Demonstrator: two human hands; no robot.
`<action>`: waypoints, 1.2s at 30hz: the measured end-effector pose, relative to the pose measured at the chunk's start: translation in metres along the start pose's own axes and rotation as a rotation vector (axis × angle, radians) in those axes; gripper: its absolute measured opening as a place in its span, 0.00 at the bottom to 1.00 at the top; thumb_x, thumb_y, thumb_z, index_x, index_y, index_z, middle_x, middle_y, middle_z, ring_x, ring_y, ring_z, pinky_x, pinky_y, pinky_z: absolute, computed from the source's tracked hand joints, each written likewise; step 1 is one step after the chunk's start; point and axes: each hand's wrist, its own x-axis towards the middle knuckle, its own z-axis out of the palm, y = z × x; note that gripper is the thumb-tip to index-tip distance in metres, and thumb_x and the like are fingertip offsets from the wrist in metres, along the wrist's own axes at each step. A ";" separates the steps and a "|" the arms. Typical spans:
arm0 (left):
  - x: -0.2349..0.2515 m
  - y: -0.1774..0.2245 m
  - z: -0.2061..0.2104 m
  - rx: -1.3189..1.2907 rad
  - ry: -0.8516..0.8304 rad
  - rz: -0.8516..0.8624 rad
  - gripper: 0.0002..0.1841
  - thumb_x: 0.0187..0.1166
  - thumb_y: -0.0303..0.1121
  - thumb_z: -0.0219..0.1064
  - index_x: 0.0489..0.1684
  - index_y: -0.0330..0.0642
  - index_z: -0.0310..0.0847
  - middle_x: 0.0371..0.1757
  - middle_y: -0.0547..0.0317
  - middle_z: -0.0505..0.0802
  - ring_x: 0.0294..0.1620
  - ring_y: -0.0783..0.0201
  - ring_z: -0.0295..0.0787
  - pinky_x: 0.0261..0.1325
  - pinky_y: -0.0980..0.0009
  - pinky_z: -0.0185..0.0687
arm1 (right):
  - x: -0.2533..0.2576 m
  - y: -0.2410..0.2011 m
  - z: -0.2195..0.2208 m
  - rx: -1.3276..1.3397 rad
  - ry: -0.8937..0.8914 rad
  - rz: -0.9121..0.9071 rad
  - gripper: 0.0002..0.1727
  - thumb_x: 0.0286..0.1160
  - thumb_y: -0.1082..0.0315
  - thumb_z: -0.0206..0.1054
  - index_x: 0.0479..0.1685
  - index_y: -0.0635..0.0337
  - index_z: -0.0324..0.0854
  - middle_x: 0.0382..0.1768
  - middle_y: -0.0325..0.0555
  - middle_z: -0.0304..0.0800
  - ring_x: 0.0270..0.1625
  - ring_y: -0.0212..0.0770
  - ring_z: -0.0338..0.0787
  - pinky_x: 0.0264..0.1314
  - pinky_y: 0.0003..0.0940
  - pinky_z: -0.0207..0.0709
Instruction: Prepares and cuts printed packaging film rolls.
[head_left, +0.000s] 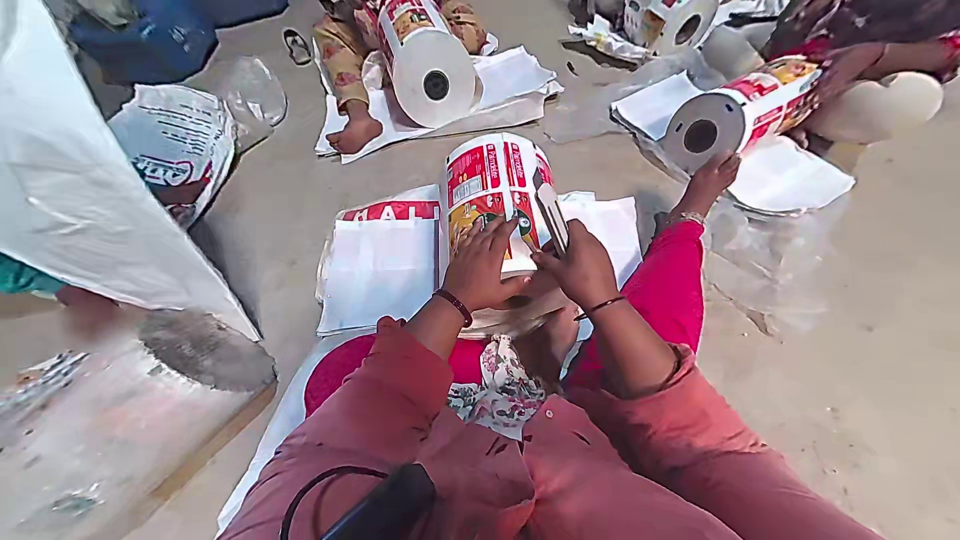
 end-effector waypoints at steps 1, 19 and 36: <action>0.001 -0.001 0.001 -0.010 0.014 0.014 0.48 0.67 0.58 0.74 0.88 0.41 0.64 0.88 0.50 0.73 0.93 0.48 0.58 0.95 0.46 0.44 | 0.003 0.002 -0.003 0.003 -0.005 0.022 0.26 0.71 0.57 0.78 0.59 0.66 0.76 0.42 0.58 0.90 0.48 0.59 0.92 0.54 0.62 0.83; 0.029 0.031 -0.011 0.181 -0.145 -0.083 0.32 0.70 0.68 0.66 0.72 0.69 0.85 0.85 0.44 0.73 0.85 0.37 0.65 0.83 0.31 0.55 | 0.011 0.000 -0.002 0.100 0.154 -0.009 0.22 0.68 0.64 0.79 0.54 0.68 0.79 0.41 0.62 0.88 0.45 0.61 0.90 0.50 0.63 0.83; 0.026 0.013 0.006 0.155 -0.039 -0.048 0.35 0.78 0.70 0.54 0.82 0.68 0.75 0.90 0.58 0.70 0.94 0.47 0.54 0.88 0.32 0.47 | 0.035 0.254 -0.039 -0.148 0.223 0.748 0.35 0.68 0.52 0.79 0.69 0.67 0.78 0.60 0.75 0.86 0.65 0.75 0.85 0.63 0.78 0.74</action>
